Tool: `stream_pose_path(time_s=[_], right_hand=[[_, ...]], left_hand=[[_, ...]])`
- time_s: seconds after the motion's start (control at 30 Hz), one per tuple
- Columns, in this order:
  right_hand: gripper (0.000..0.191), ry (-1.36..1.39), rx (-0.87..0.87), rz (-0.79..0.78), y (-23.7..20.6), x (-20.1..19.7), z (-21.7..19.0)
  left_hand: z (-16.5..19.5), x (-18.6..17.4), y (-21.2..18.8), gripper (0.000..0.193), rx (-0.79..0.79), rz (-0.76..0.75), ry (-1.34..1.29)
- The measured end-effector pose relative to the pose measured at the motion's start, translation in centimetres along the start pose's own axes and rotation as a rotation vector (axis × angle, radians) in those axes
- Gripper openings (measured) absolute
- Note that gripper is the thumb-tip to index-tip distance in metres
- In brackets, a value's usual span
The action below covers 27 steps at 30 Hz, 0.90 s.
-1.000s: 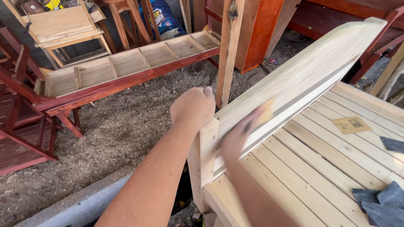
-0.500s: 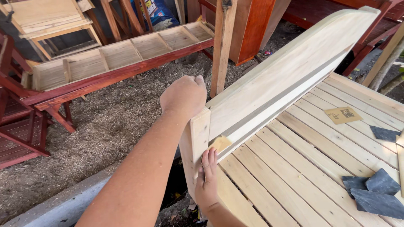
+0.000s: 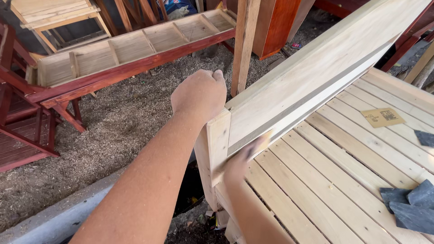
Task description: The person sands a light-colored wooden bench/chair frame outdoors, rubbing sandpaper along the slatted seat, side rails, and edges. They move around the furniture and reposition their hands to sand different boards and corners, working over the seat surface and the curved backrest rail.
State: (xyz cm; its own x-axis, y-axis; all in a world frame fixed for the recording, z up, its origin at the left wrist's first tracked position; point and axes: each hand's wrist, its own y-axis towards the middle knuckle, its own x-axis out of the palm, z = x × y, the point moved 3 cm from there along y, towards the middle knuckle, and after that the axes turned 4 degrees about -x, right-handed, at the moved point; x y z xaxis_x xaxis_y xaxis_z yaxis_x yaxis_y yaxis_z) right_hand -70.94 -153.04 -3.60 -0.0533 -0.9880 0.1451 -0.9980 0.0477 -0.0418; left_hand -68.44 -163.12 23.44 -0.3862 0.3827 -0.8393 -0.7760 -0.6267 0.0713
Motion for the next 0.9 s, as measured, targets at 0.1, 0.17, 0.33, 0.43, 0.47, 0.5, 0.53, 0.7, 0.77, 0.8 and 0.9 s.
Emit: stream_pose_path(time_s=[0.1,0.17,0.33,0.43,0.47,0.5,0.53,0.7,0.77,0.8,0.9], right_hand=[[0.072,-0.098,-0.059,-0.135,-9.0,2.2,1.9],[0.062,0.017,0.040,-0.121,-9.8,2.7,2.4],[0.075,0.320,0.309,0.119,3.8,-0.8,0.2],[0.073,0.209,-0.077,0.118,6.7,-1.9,-1.7],[0.072,0.131,-0.059,0.104,5.4,-1.7,-1.6],[0.071,0.005,0.010,0.067,2.8,-1.1,-0.9],[0.070,-0.075,0.037,0.001,-0.2,-0.3,-0.2],[0.067,0.073,-0.177,-0.027,-8.3,2.6,2.0],[0.065,0.060,0.115,0.082,-4.1,2.0,2.6],[0.064,0.047,0.366,0.133,-1.4,1.2,2.8],[0.063,0.320,0.108,0.216,5.1,-0.7,-0.2]], left_hand=[[0.0,0.0,-0.2,0.051,0.006,-0.009,0.001],[-0.1,0.0,-0.2,0.051,0.015,0.011,0.000],[-0.2,0.1,0.0,0.051,0.029,0.014,-0.014],[-0.2,0.1,0.0,0.051,0.028,-0.002,-0.024],[-0.2,0.1,0.0,0.051,0.025,0.000,-0.020],[-0.2,0.1,0.0,0.052,0.022,0.002,-0.015],[-0.3,0.1,-0.1,0.052,0.019,0.000,-0.014],[-0.3,0.1,-0.1,0.052,0.021,-0.005,-0.012],[-0.3,0.1,0.0,0.051,0.046,0.015,-0.010],[-0.3,0.1,0.1,0.050,0.057,0.031,-0.010],[-0.4,0.3,0.3,0.051,0.041,0.011,0.000]])
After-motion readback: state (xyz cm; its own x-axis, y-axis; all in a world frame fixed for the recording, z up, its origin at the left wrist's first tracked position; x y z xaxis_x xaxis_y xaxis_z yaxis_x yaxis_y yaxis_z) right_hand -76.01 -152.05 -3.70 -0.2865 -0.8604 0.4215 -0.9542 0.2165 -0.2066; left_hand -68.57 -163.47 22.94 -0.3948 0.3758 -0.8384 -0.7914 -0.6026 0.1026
